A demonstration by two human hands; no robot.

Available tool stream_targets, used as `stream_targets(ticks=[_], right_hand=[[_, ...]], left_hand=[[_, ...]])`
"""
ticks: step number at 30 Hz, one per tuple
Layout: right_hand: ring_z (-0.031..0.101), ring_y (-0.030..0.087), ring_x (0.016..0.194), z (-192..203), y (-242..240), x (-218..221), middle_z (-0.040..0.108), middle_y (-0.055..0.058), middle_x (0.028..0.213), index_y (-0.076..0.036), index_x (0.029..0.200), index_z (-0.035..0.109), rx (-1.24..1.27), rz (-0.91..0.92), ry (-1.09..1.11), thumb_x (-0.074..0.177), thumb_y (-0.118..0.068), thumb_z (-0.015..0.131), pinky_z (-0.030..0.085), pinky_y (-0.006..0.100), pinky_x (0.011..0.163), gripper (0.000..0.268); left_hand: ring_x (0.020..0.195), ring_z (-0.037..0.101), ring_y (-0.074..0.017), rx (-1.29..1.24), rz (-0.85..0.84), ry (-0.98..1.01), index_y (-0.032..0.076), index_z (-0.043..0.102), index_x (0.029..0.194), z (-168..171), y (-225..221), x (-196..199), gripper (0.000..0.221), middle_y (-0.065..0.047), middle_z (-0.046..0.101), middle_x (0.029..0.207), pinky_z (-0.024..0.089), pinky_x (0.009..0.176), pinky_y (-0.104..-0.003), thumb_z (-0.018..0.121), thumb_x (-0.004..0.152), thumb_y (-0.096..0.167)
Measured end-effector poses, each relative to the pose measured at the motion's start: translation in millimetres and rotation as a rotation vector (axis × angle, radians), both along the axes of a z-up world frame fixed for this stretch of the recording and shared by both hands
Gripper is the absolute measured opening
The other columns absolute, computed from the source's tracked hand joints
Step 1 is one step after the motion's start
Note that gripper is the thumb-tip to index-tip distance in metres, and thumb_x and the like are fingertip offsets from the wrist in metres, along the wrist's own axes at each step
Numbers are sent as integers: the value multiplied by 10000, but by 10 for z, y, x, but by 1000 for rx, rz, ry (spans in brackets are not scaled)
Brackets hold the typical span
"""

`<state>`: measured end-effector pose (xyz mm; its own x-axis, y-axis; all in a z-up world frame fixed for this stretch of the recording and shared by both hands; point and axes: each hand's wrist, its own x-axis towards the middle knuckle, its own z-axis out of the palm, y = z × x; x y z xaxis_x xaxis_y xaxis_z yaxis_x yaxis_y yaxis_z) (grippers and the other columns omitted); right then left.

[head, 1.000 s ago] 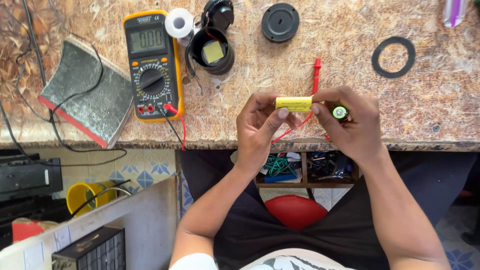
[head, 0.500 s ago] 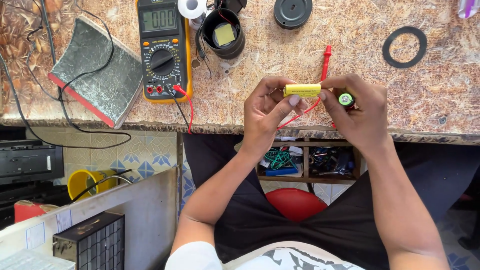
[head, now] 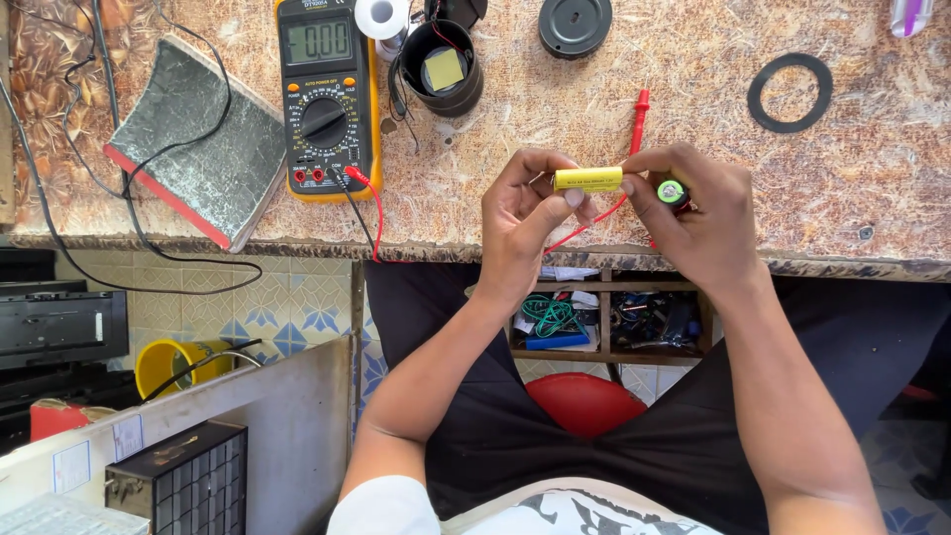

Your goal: Testing a battery with a digital multimeter and sorting electronic components into a storage box.

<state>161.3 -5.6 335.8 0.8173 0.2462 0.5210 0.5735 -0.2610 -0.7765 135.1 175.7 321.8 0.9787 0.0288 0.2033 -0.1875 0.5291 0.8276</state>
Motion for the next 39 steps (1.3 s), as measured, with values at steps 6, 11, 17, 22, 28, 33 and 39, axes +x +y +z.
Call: stream_targets(ticks=[6, 11, 17, 22, 28, 33, 39], right_hand=[[421, 170, 468, 26, 3, -1, 559, 111, 594, 49, 1086, 751, 30, 29, 12, 1034, 21, 705, 355, 319, 470, 75], [421, 156, 476, 25, -8, -4, 552, 99, 595, 44, 1088, 750, 33, 25, 18, 1034, 16, 708, 353, 302, 472, 74], [423, 174, 453, 27, -17, -8, 546, 103, 579, 44, 1075, 748, 30, 26, 27, 1019, 28, 704, 344, 297, 459, 73], [415, 174, 443, 16, -14, -10, 548, 115, 574, 47, 1081, 751, 36, 35, 30, 1006, 38, 697, 335, 295, 446, 93], [422, 157, 453, 21, -14, -13, 562, 116, 588, 46, 1083, 746, 30, 25, 40, 1006, 48, 697, 329, 295, 439, 91], [409, 156, 444, 48, -5, 13, 565, 128, 581, 62, 1099, 740, 43, 48, 46, 1010, 62, 671, 335, 298, 450, 113], [408, 155, 437, 35, -5, 4, 559, 127, 573, 62, 1091, 738, 41, 45, 39, 1013, 55, 673, 326, 292, 449, 102]], left_hand=[[761, 721, -189, 24, 9, 16, -9, 629, 1104, 8, 10, 1, 259, -131, 659, 920, 618, 666, -318, 748, 921, 130], [745, 715, -190, 45, 13, 32, -18, 627, 1114, 39, 5, 1, 289, -130, 656, 871, 613, 657, -317, 755, 925, 160], [739, 712, -183, 55, 18, 55, -20, 638, 1144, 47, 15, 2, 300, -125, 661, 857, 612, 651, -312, 754, 951, 178], [727, 709, -182, 60, 19, 65, -21, 653, 1158, 41, 11, 10, 310, -135, 673, 853, 617, 644, -315, 765, 958, 188], [773, 729, -199, 39, 11, 73, -24, 659, 1196, -9, 12, -4, 312, -160, 688, 942, 636, 677, -327, 760, 969, 163], [785, 734, -212, 42, 8, 80, -31, 654, 1213, -40, 21, 2, 325, -175, 694, 964, 642, 686, -332, 759, 974, 163], [772, 730, -208, 32, 3, 75, -30, 659, 1208, -15, 24, 7, 321, -174, 698, 954, 641, 678, -331, 761, 973, 163]])
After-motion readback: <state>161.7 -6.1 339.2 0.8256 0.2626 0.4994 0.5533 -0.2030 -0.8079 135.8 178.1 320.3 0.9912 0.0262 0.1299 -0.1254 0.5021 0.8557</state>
